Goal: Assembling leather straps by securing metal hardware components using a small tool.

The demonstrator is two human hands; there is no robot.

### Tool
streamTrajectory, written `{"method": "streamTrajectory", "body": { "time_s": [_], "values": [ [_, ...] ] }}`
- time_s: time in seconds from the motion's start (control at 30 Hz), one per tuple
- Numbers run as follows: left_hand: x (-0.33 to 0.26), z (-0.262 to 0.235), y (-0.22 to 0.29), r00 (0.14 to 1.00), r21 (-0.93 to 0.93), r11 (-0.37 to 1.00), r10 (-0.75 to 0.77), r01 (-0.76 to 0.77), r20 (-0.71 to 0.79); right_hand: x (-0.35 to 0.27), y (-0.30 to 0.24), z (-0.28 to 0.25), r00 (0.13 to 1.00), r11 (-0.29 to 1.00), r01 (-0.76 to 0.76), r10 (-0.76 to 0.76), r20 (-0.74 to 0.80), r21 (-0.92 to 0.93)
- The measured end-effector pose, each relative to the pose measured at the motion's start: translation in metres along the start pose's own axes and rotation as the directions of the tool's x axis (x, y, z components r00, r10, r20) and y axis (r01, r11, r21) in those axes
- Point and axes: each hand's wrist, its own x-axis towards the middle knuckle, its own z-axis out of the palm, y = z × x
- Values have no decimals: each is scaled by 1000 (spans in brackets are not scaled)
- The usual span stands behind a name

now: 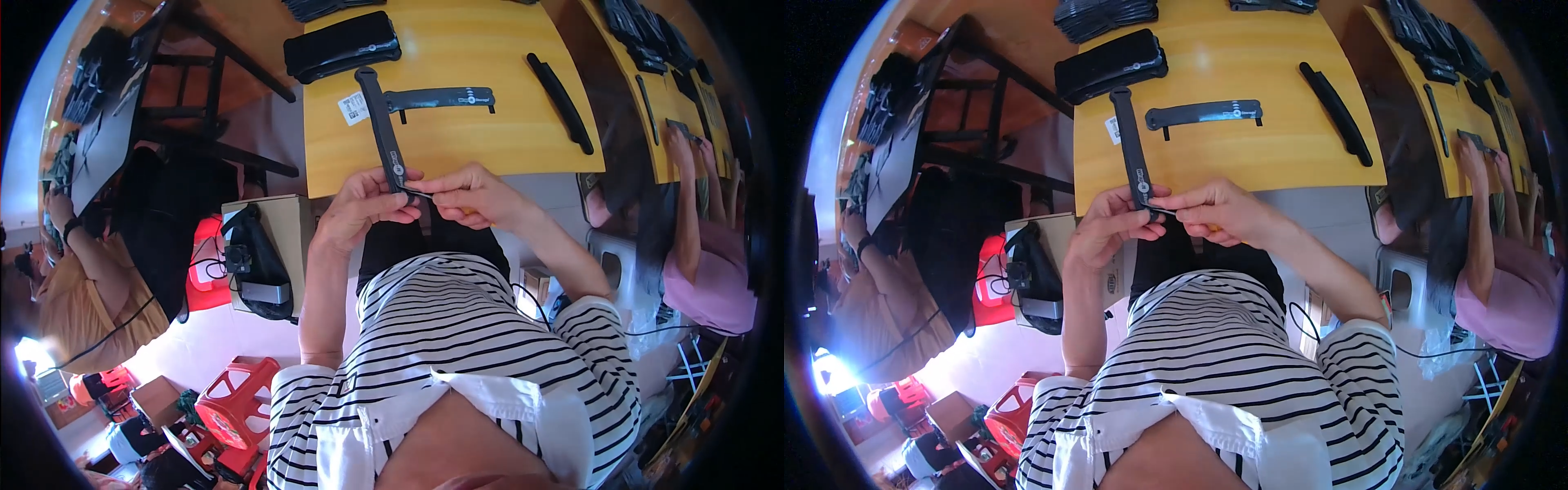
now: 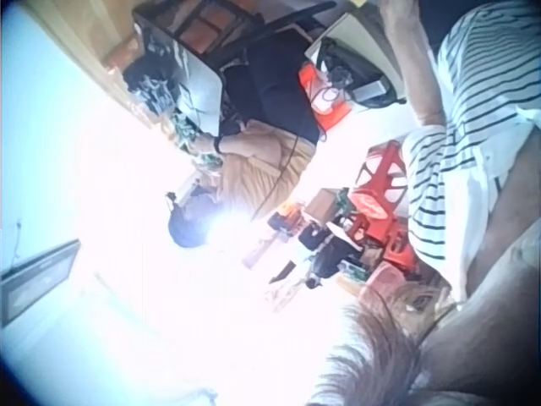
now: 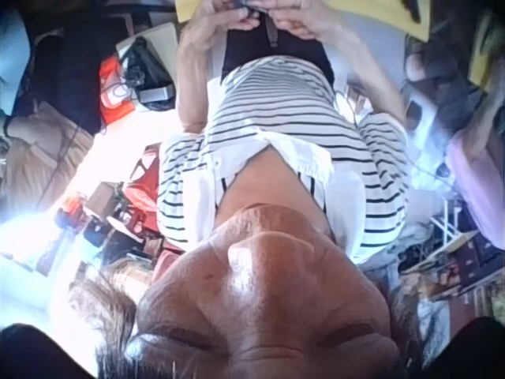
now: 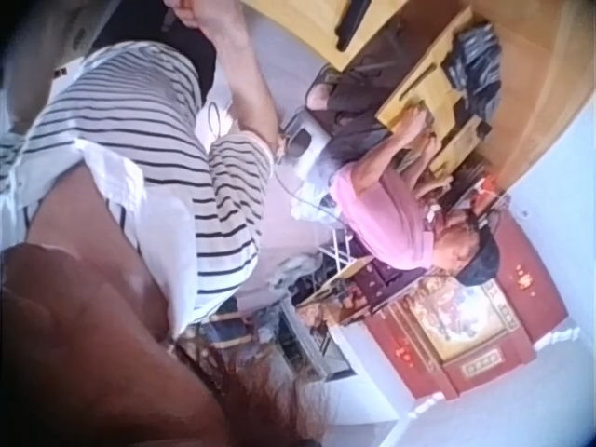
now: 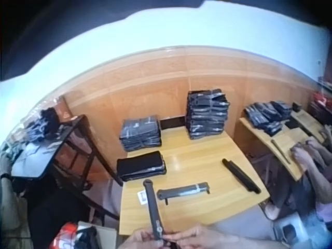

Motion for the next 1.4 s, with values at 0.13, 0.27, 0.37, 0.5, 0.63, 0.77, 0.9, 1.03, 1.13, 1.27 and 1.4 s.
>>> {"method": "streamTrajectory", "body": {
  "time_s": [0.13,0.27,0.37,0.5,0.63,0.77,0.9,1.03,1.13,1.27,1.4],
  "values": [
    [1,-8,-7,999,-96,995,26,-31,-44,6,15,5,927,821,297,-370,-58,-488],
    [1,-5,-3,996,-20,1000,-11,9,-86,1,2,12,787,551,269,-599,-150,-790],
    [-4,2,-6,1000,103,995,-7,9,-13,4,-9,21,751,292,276,-661,15,-916],
    [-20,19,6,997,281,957,-76,77,-16,-1,-17,30,796,79,330,-559,232,-941],
    [-27,28,8,992,368,924,-120,98,37,-7,-19,28,808,171,423,-517,285,-890],
    [-21,45,-5,999,421,907,12,2,-30,-8,-17,20,834,489,446,-531,150,-750],
    [-16,52,-8,997,466,885,23,14,-75,-8,1,13,867,694,400,-498,3,-599],
    [-16,52,-8,999,429,902,-35,47,-35,-13,11,17,922,907,294,-353,-161,-302],
    [-17,50,-8,998,303,952,-56,51,8,-17,10,14,948,958,255,-220,-230,132],
    [-27,43,0,990,122,990,-90,77,107,-42,-6,-5,857,686,469,-200,-476,556],
    [-65,16,-10,991,161,986,-73,54,114,-76,-51,-98,669,256,717,-511,-540,648]
  ]
}}
